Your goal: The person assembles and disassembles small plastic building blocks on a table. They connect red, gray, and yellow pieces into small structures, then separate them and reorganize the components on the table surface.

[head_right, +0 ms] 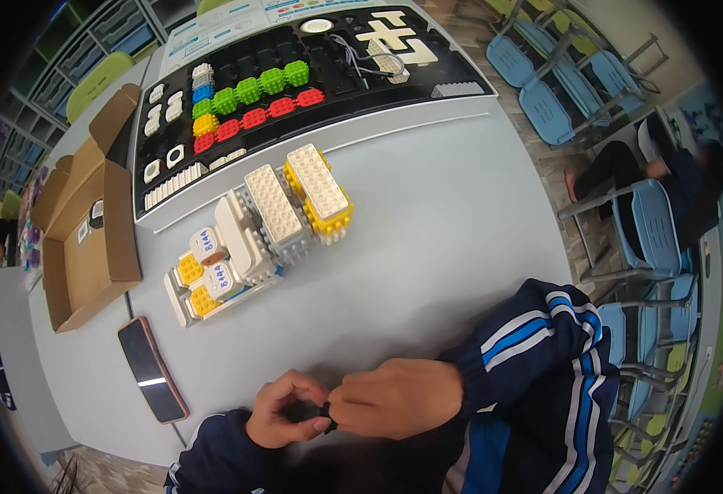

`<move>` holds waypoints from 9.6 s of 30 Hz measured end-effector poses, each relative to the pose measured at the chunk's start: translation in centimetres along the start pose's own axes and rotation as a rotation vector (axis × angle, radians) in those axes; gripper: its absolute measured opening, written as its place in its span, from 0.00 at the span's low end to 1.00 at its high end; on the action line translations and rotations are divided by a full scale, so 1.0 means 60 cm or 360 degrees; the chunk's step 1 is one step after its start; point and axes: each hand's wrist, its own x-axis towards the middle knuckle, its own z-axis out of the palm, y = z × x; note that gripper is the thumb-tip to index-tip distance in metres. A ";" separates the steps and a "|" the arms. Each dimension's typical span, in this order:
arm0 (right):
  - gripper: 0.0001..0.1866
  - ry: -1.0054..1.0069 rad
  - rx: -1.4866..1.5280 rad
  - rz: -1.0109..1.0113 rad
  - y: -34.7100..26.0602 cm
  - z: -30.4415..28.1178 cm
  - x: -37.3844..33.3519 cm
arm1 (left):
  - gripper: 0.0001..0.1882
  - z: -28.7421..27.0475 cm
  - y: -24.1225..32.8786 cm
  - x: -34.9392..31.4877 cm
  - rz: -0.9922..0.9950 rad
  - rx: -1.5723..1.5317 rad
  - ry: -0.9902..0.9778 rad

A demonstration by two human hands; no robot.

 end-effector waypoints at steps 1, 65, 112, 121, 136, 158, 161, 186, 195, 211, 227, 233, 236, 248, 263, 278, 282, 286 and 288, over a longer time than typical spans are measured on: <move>0.17 -0.0052 0.0052 0.0093 -0.008 -0.003 0.001 | 0.21 0.002 0.000 0.000 -0.0014 0.0059 -0.0006; 0.11 0.0396 -0.1204 0.0904 0.393 -0.412 0.217 | 0.06 0.014 0.015 0.013 0.0121 0.0579 -0.0174; 0.47 0.1136 0.0414 0.0189 0.184 -0.073 0.090 | 0.43 -0.036 0.012 0.022 0.1215 0.1894 0.1631; 0.39 0.1316 0.0968 0.0364 0.151 -0.054 0.052 | 0.43 -0.012 -0.022 0.043 0.0777 -0.0012 0.1671; 0.42 0.1393 0.1195 0.0223 0.100 0.008 0.038 | 0.24 -0.028 -0.020 0.074 0.0956 -0.0549 0.1393; 0.13 0.1650 0.1234 0.0431 0.108 0.001 0.027 | 0.25 -0.033 -0.031 0.082 0.0937 -0.0495 0.1472; 0.15 0.1672 0.1144 0.0446 0.108 -0.010 0.024 | 0.26 -0.035 -0.027 0.080 0.0956 -0.0519 0.1443; 0.50 0.1033 -0.0101 0.0085 0.056 -0.025 0.001 | 0.29 -0.021 -0.017 0.072 0.0910 -0.0758 0.1424; 0.43 0.0981 0.0220 0.0365 0.026 0.017 0.016 | 0.29 -0.011 -0.018 0.063 0.0839 -0.0804 0.1348; 0.38 0.1111 0.0423 0.0326 0.025 0.020 0.015 | 0.33 -0.013 -0.022 0.062 0.0859 -0.0719 0.1349; 0.37 0.1399 0.0357 0.0295 0.073 -0.023 -0.016 | 0.31 -0.017 -0.021 0.059 0.0837 -0.0902 0.1277; 0.33 0.1089 -0.0583 0.0191 0.105 -0.037 -0.050 | 0.28 -0.026 -0.010 0.063 0.0992 -0.0855 0.1461; 0.26 0.0983 -0.0802 0.0331 0.097 -0.038 -0.065 | 0.26 -0.039 -0.012 0.066 0.1032 -0.0825 0.1682; 0.09 0.1203 -0.0259 0.0385 0.069 -0.036 -0.079 | 0.25 -0.093 0.006 0.100 0.1254 -0.0284 0.1720; 0.11 0.1177 -0.0220 0.0219 0.055 -0.030 -0.083 | 0.22 -0.119 0.004 0.115 0.0983 -0.0138 0.1494; 0.15 0.1094 -0.0814 -0.0113 0.027 -0.037 -0.094 | 0.19 -0.098 0.038 0.047 0.0188 0.0297 0.1601; 0.16 0.1192 -0.0842 -0.0590 0.042 0.012 -0.079 | 0.16 -0.087 0.018 0.033 0.0276 0.0046 0.1536; 0.10 0.0933 -0.0162 -0.0278 0.029 0.038 -0.067 | 0.28 -0.047 0.018 0.036 0.0206 0.0074 0.1603; 0.09 0.0772 0.0308 0.0069 0.018 0.044 -0.065 | 0.31 -0.025 0.019 0.033 0.0112 0.0037 0.1523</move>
